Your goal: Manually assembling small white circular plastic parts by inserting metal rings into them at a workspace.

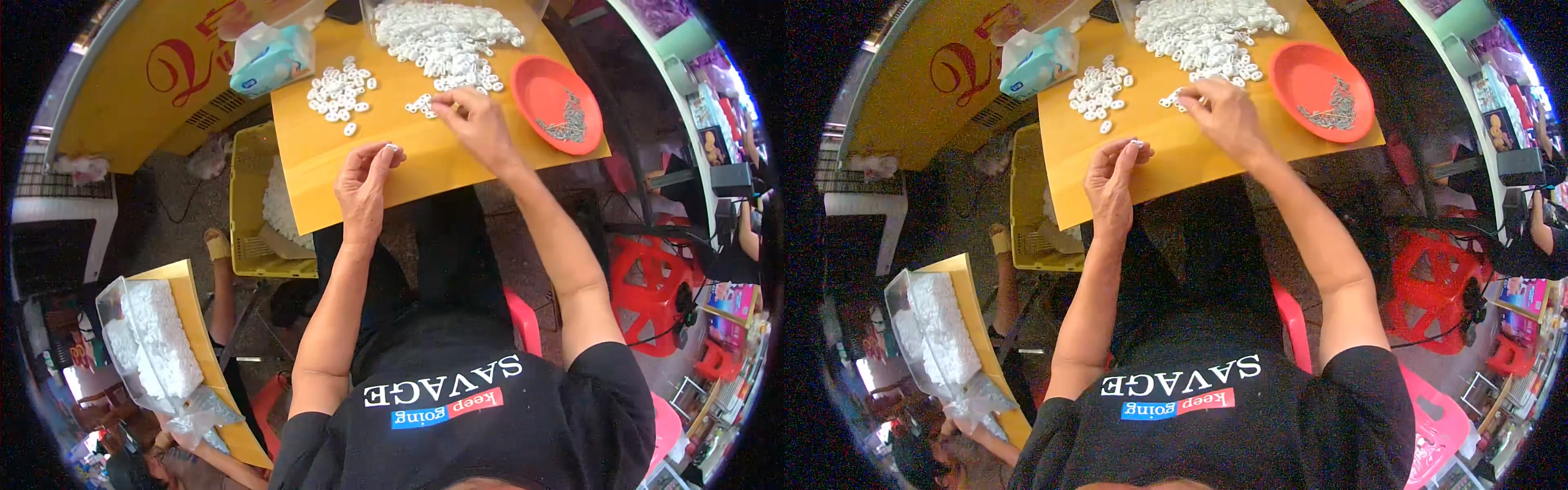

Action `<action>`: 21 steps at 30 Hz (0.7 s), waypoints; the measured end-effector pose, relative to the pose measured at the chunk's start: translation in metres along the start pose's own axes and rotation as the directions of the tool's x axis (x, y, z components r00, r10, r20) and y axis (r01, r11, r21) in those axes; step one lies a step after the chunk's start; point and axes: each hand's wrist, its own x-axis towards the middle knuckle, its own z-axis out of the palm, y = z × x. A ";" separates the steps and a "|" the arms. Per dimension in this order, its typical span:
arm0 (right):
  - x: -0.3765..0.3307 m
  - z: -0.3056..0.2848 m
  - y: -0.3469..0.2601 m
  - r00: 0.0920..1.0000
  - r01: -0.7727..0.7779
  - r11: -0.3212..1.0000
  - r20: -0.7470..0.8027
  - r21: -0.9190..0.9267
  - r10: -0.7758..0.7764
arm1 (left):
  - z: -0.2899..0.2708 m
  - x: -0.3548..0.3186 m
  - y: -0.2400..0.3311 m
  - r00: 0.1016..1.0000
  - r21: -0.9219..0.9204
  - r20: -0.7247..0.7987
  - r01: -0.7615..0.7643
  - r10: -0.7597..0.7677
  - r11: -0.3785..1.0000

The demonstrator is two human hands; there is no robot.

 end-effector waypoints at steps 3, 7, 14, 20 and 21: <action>0.016 -0.032 -0.005 0.998 0.058 0.977 -0.009 -0.207 -0.062 | -0.004 -0.002 -0.001 0.999 0.042 0.004 0.032 -0.032 0.999; 0.031 -0.102 0.027 0.986 0.122 0.892 -0.052 -0.436 -0.160 | -0.012 -0.004 -0.003 0.999 0.116 0.041 0.028 -0.033 0.993; 0.021 -0.210 0.074 0.968 -0.110 0.643 0.064 -0.757 0.242 | -0.013 0.000 -0.009 0.995 0.092 0.092 0.030 -0.038 0.995; 0.009 -0.212 0.087 0.944 -0.118 0.610 0.102 -0.783 0.314 | -0.010 -0.001 -0.003 0.997 0.117 0.045 0.060 -0.066 0.991; 0.008 -0.211 0.092 0.954 -0.089 0.612 0.108 -0.786 0.278 | -0.009 -0.001 -0.002 0.997 0.142 0.045 0.060 -0.067 0.988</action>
